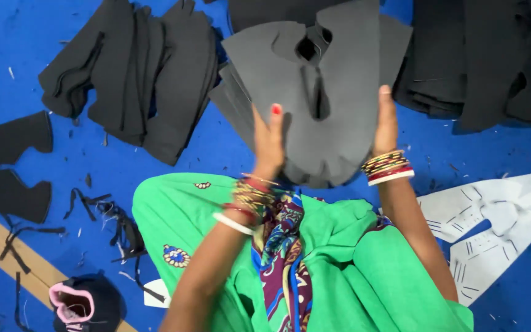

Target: The person sits on the floor and traces around white paper shoe pattern templates with a thin marking tool, transferring pattern lines onto black foam shoe components. They stack, align, and reposition the foam pieces and templates while marking multiple components one at a time.

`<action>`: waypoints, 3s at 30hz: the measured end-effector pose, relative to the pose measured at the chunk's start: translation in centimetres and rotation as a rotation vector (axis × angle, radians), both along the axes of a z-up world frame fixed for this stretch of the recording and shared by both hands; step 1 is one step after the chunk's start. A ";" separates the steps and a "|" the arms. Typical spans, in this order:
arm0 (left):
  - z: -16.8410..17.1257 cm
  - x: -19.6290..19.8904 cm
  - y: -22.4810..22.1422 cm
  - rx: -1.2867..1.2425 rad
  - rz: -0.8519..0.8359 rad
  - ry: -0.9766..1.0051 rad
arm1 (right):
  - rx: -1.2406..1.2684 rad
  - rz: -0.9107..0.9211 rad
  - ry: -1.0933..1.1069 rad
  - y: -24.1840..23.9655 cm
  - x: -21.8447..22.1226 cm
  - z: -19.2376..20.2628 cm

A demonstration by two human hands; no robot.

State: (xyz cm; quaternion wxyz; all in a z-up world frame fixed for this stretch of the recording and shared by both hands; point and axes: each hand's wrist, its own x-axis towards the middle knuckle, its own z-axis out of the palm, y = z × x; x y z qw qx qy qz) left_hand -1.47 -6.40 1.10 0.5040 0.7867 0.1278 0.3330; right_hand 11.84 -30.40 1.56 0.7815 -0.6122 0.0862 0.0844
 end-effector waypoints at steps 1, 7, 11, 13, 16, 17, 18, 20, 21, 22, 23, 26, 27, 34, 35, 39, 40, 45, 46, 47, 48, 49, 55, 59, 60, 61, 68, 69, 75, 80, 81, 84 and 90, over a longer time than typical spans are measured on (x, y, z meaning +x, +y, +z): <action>1.7 -0.4 -2.0 -0.191 0.011 0.002 | 0.079 0.138 -0.048 0.5 -0.8 1.9; 5.3 -1.5 -3.4 -0.418 -0.003 0.069 | 0.028 0.327 -0.104 -0.3 0.1 0.1; 4.5 -0.3 -2.5 -0.342 0.103 0.182 | -0.246 0.252 -0.283 0.9 2.8 -2.5; 5.7 -1.2 -2.2 -0.327 0.105 0.183 | -0.336 0.122 -0.489 0.0 4.2 -4.4; 8.5 -3.5 -1.5 -0.035 0.095 0.106 | -0.389 -0.085 -0.686 -2.2 0.8 1.7; 9.5 -4.5 -1.3 0.243 0.094 0.029 | -0.352 -0.143 -0.674 -3.0 -1.3 5.1; 10.4 -5.2 -1.3 0.239 0.091 0.033 | -0.357 -0.144 -0.670 -3.6 -3.0 6.2; 12.2 -6.7 -1.7 0.443 -0.216 0.043 | -0.296 -0.040 -0.610 -5.0 -6.5 8.4; 12.4 -7.2 -2.2 0.434 -0.219 0.051 | -0.303 -0.037 -0.600 -4.6 -8.6 9.4; 12.7 -7.2 -2.5 0.503 -0.332 0.119 | -0.377 0.040 -0.569 -4.1 -10.0 10.7; 13.1 -7.1 -2.8 0.573 -0.445 0.186 | -0.449 0.118 -0.537 -3.6 -11.5 12.0; 13.5 -7.8 -1.8 0.458 -0.392 0.085 | -0.342 0.243 -0.493 -1.8 -14.7 12.8; 12.7 -8.0 0.4 0.462 -0.367 0.092 | -0.330 0.266 -0.497 -1.5 -15.7 12.7; 3.3 -17.5 23.1 0.365 0.557 0.132 | -0.363 0.278 -0.593 -1.6 -19.0 9.8; 1.4 -20.3 26.8 0.357 0.699 0.208 | -0.421 0.252 -0.598 -1.6 -19.2 9.1; -6.6 -30.3 34.4 0.387 0.920 0.490 | -0.365 0.225 -0.556 -2.1 -19.3 8.4; -8.1 -31.6 35.8 0.336 0.976 0.628 | -0.394 0.206 -0.530 -1.9 -19.3 8.6; -7.4 -33.8 36.4 0.131 1.230 0.949 | -0.527 0.165 -0.560 -2.4 -19.2 9.2; -8.0 -34.3 38.6 0.091 1.363 0.843 | -0.567 0.175 -0.634 -2.7 -18.9 8.8; -8.7 -34.7 40.9 0.047 1.492 0.732 | -0.610 0.184 -0.709 -2.9 -18.5 8.6; -7.9 -34.9 41.0 0.046 1.490 0.732 | -0.611 0.182 -0.708 -3.5 -18.6 8.5; -7.1 -35.1 41.1 -0.016 1.500 0.920 | -0.654 0.197 -0.666 -4.1 -18.7 8.4; -1.2 -21.5 35.1 0.550 0.812 0.736 | -0.656 0.152 -0.596 -3.5 -18.8 7.6; 2.1 -10.7 30.4 0.609 0.500 0.643 | -0.633 0.163 -0.641 -2.8 -18.6 8.3; 1.9 -9.2 31.0 0.605 0.498 0.640 | -0.638 0.161 -0.644 -3.1 -18.7 8.5; 1.8 -7.8 31.7 0.562 0.557 0.596 | -0.704 0.168 -0.649 -3.5 -18.7 8.7; 3.6 -5.8 31.9 0.389 0.531 0.997 | -0.683 0.173 -0.551 -6.3 -18.7 5.4; 2.5 -6.4 30.9 0.392 0.534 1.002 | -0.680 0.176 -0.547 -6.0 -18.7 5.9; 6.0 -6.1 20.0 0.499 0.353 0.859 | -0.657 0.152 -0.489 -4.0 -18.6 8.7; 5.9 -5.0 19.6 0.417 0.291 1.128 | -0.695 0.175 -0.457 -4.2 -18.7 9.3; 5.3 -3.9 21.0 0.430 0.274 1.124 | -0.698 0.155 -0.448 -4.2 -18.7 9.3; 3.0 -0.7 24.2 0.628 0.270 0.942 | -0.600 0.152 -0.406 -4.4 -18.3 10.2; 5.9 5.6 22.7 0.673 0.514 1.012 | -0.651 0.211 -0.585 -2.6 -15.9 13.8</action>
